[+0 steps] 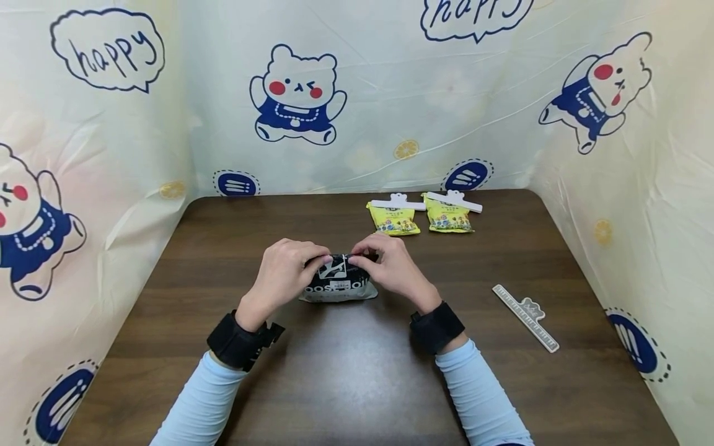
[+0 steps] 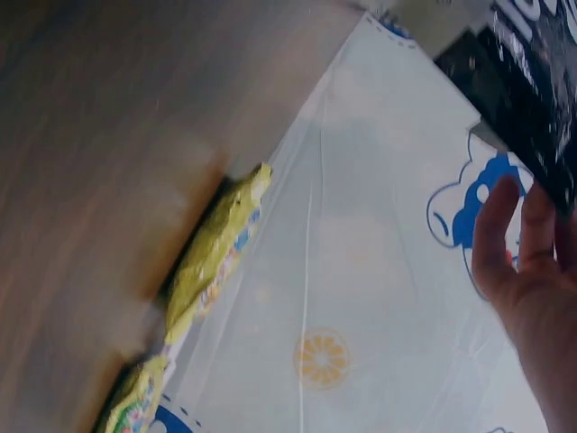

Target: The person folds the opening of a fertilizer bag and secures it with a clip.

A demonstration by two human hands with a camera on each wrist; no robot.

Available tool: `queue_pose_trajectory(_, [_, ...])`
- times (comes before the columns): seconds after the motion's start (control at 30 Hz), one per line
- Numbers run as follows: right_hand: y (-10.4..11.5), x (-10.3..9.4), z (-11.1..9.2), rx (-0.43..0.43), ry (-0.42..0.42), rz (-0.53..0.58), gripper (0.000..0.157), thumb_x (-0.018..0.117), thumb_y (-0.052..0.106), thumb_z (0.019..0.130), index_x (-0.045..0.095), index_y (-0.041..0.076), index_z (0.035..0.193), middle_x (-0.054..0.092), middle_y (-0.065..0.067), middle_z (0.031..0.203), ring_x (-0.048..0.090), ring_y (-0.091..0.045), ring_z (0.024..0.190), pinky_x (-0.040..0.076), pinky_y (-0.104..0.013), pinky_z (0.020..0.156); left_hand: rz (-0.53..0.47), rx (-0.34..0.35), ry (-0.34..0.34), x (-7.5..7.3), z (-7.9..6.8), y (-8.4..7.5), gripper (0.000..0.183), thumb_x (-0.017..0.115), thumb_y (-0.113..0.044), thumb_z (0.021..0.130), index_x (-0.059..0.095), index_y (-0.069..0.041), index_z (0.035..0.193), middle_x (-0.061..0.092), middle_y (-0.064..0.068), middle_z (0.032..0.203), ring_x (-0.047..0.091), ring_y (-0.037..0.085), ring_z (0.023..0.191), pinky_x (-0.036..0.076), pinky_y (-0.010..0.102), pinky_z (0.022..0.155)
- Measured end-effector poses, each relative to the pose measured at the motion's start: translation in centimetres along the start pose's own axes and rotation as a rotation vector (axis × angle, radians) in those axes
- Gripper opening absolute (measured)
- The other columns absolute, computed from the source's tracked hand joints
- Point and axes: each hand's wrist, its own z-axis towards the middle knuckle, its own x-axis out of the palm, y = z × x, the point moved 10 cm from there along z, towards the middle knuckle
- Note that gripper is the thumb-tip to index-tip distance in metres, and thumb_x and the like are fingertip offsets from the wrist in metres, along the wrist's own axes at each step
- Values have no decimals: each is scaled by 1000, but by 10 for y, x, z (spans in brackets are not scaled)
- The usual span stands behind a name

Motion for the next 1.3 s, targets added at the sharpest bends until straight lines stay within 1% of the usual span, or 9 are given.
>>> queue_pose_trajectory(0.23, [4, 1, 1, -38, -45, -30, 8, 82, 0, 91, 80, 8, 94, 70, 2, 89, 61, -16, 87, 50, -35, 76, 1, -19, -3, 1, 0, 1, 9, 78, -22, 99, 83, -14, 99, 78, -3, 90, 72, 15, 79, 54, 41, 79])
queue_pose_trajectory(0.47, [8, 5, 1, -78, -17, -12, 8, 79, -1, 94, 77, 7, 94, 70, 0, 92, 59, -19, 89, 49, -36, 79, -2, -29, -9, 1, 0, 1, 9, 78, -22, 99, 83, -14, 98, 78, -3, 90, 71, 16, 76, 53, 38, 69])
queue_pose_trajectory(0.7, [11, 10, 2, -64, 9, -23, 9, 81, 5, 94, 78, 10, 101, 71, 2, 94, 61, -17, 90, 49, -36, 79, -7, -25, -13, 1, -1, -2, 9, 78, -22, 99, 83, -15, 97, 77, -3, 89, 69, 16, 72, 51, 35, 63])
queue_pose_trajectory(0.83, [15, 11, 4, -78, -6, -31, 8, 81, 6, 94, 78, 10, 99, 71, 3, 94, 60, -17, 90, 48, -35, 80, -9, -22, -6, 0, 0, -3, 10, 77, -23, 99, 83, -15, 99, 77, -3, 90, 69, 15, 73, 50, 34, 62])
queue_pose_trajectory(0.93, [15, 11, 4, -82, -17, -31, 4, 81, 8, 95, 78, 8, 98, 71, 2, 93, 60, -17, 91, 47, -36, 83, -18, -17, 14, 0, 0, -1, 10, 77, -24, 99, 83, -16, 100, 76, -4, 90, 68, 14, 73, 50, 34, 62])
queue_pose_trajectory(1.07, [15, 12, 4, -84, -16, -29, 5, 78, 13, 98, 78, 7, 98, 72, 2, 94, 61, -18, 94, 46, -38, 86, -79, -21, 54, -5, 1, 5, 10, 80, -23, 97, 83, -16, 103, 75, -4, 94, 69, 14, 77, 54, 35, 67])
queue_pose_trajectory(1.17, [15, 12, 3, -79, -15, -32, 3, 77, 11, 98, 77, 8, 97, 71, 3, 94, 60, -17, 94, 46, -38, 86, -150, -46, 76, -11, -1, 15, 13, 84, -20, 94, 84, -14, 106, 74, -4, 98, 69, 14, 85, 54, 35, 73])
queue_pose_trajectory(1.2, [15, 12, 3, -75, -14, -33, 2, 77, 9, 98, 76, 9, 97, 71, 3, 94, 60, -17, 94, 46, -38, 86, -171, -55, 81, -12, -2, 19, 14, 85, -18, 92, 84, -14, 106, 73, -4, 98, 69, 14, 86, 54, 35, 74])
queue_pose_trajectory(1.3, [14, 11, 3, -69, -13, -37, 6, 78, 5, 97, 75, 10, 95, 70, 5, 93, 59, -17, 92, 45, -37, 84, -214, -78, 99, -18, -4, 28, 16, 86, -15, 91, 85, -15, 107, 68, -5, 96, 64, 12, 83, 51, 32, 71])
